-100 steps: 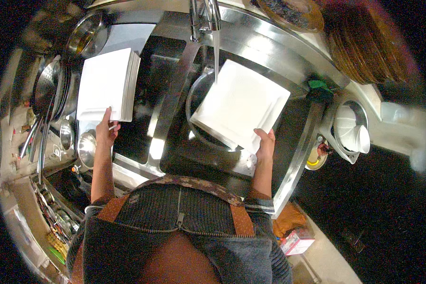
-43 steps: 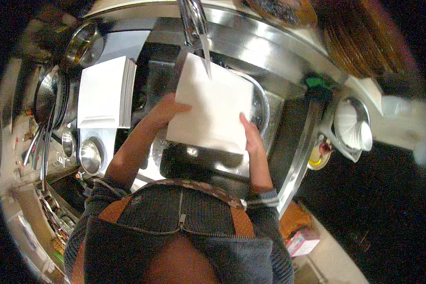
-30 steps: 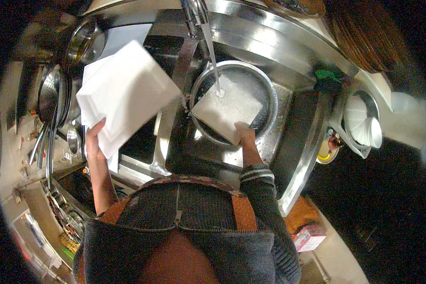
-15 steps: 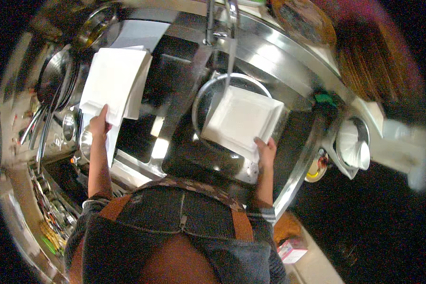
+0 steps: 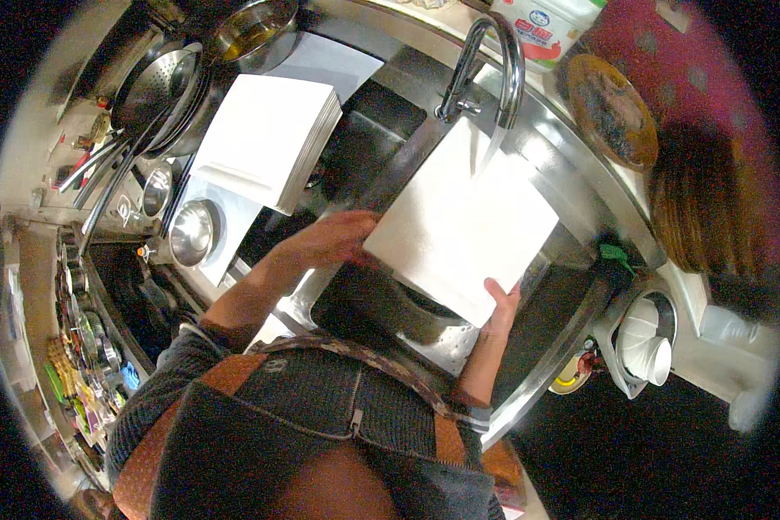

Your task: The person rinses a white bowl and several square plates under running water in a kitchen sink, then stacks the clean plates on a nearby shelf. The person also rinses a metal bowl and places it in the sink.

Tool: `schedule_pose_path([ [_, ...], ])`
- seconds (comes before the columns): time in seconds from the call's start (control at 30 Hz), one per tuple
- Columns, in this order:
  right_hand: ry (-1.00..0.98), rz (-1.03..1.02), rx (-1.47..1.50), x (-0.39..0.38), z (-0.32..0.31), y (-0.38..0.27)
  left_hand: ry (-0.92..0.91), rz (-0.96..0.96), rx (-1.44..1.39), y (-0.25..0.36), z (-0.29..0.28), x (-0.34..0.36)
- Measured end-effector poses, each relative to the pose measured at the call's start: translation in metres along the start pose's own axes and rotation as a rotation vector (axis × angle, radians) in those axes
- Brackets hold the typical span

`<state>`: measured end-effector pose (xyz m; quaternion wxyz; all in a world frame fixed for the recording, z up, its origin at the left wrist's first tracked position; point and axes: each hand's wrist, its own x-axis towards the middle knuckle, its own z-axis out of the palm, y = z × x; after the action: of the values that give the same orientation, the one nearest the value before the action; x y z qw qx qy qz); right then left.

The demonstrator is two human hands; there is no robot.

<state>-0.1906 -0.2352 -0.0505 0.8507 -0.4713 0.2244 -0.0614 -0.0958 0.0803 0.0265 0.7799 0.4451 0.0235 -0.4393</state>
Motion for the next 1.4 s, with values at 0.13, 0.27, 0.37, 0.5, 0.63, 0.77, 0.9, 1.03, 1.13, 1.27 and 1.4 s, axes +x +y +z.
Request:
schedule_pose_path([
  [0.13,0.011,-0.01,-0.808,-0.004,0.025,-0.008,0.102,0.071,0.676,0.002,0.022,0.022],
  [0.27,-0.213,-0.519,-1.37,-0.035,0.055,-0.006,0.124,-0.003,0.37,0.013,0.041,0.028],
  [0.37,-0.178,-0.588,-1.232,-0.037,0.072,-0.005,0.076,0.011,0.005,0.021,0.061,0.03],
  [0.5,0.267,-0.236,-0.676,-0.004,0.053,-0.004,0.098,0.005,0.057,0.016,0.048,0.051],
  [0.63,0.368,-0.047,-0.038,0.031,0.026,0.007,0.424,-0.014,0.457,-0.029,-0.006,0.078],
  [0.77,0.382,0.037,0.13,0.042,0.027,0.018,0.275,-0.012,0.072,-0.04,-0.006,0.074],
  [0.9,0.48,0.094,-0.006,0.038,0.029,0.03,0.26,0.181,0.029,-0.037,0.013,0.077],
  [1.03,0.4,0.02,-0.497,0.028,0.016,0.043,0.336,0.265,0.189,-0.02,0.043,0.072],
  [1.13,0.291,-0.352,-1.158,0.003,0.035,0.038,0.373,0.364,0.213,-0.015,0.052,0.078],
  [1.27,0.136,-0.662,-1.384,-0.04,0.099,0.014,0.475,0.326,0.273,-0.01,0.07,0.08],
  [1.4,0.152,-0.603,-1.257,-0.026,0.053,0.031,0.329,0.296,0.4,0.006,0.1,0.07],
])
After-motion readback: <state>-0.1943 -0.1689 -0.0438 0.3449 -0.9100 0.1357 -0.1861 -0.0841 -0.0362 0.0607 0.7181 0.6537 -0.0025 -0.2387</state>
